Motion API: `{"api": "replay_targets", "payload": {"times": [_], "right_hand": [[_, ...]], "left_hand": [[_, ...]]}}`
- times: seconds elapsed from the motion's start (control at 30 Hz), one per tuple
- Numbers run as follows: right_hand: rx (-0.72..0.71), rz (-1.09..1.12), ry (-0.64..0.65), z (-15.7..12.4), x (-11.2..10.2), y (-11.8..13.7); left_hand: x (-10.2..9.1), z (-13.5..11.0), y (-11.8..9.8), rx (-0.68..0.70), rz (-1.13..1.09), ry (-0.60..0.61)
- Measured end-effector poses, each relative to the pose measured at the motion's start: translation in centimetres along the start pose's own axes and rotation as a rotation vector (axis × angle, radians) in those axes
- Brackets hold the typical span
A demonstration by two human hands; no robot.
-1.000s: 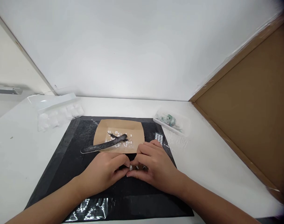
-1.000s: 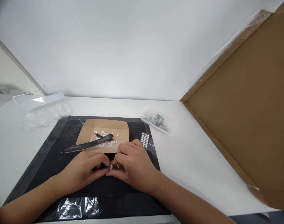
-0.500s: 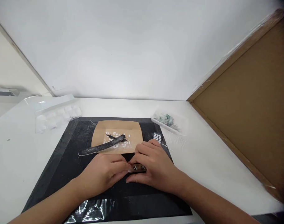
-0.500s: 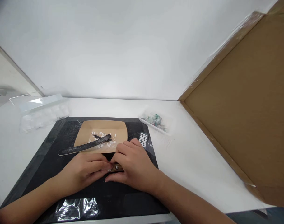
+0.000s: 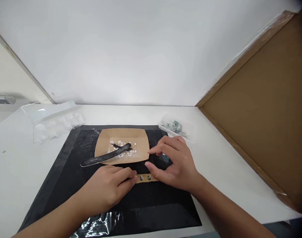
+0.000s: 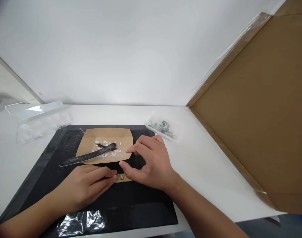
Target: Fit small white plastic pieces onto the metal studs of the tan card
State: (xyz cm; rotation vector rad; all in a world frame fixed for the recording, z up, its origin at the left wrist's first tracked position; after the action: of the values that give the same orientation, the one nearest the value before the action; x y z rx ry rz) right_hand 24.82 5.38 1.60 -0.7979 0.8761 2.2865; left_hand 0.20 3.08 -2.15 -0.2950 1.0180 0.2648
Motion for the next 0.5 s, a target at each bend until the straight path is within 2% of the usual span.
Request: {"api": "replay_targets", "payload": {"times": [0.23,0.5], "right_hand": [[0.049,-0.034,0.005,0.14,-0.22,0.01],[0.083,-0.058,-0.037,0.42,-0.81,-0.87]], "left_hand": [[0.08,-0.37,-0.14,0.054,0.096,0.061],[0.08,-0.26,-0.10,0.047,0.101,0.046]]}}
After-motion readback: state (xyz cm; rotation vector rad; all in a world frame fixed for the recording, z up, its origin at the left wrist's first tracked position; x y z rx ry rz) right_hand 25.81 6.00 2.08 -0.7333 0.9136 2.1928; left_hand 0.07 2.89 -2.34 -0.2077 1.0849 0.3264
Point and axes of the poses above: each hand's wrist, its own z-axis towards the middle knuckle, its own x-axis out of the palm, y = z × x, the point moved 1 cm from there along z, towards the middle knuckle, and after that the axes turned 4 degrees about x, right-handed, at the moved point
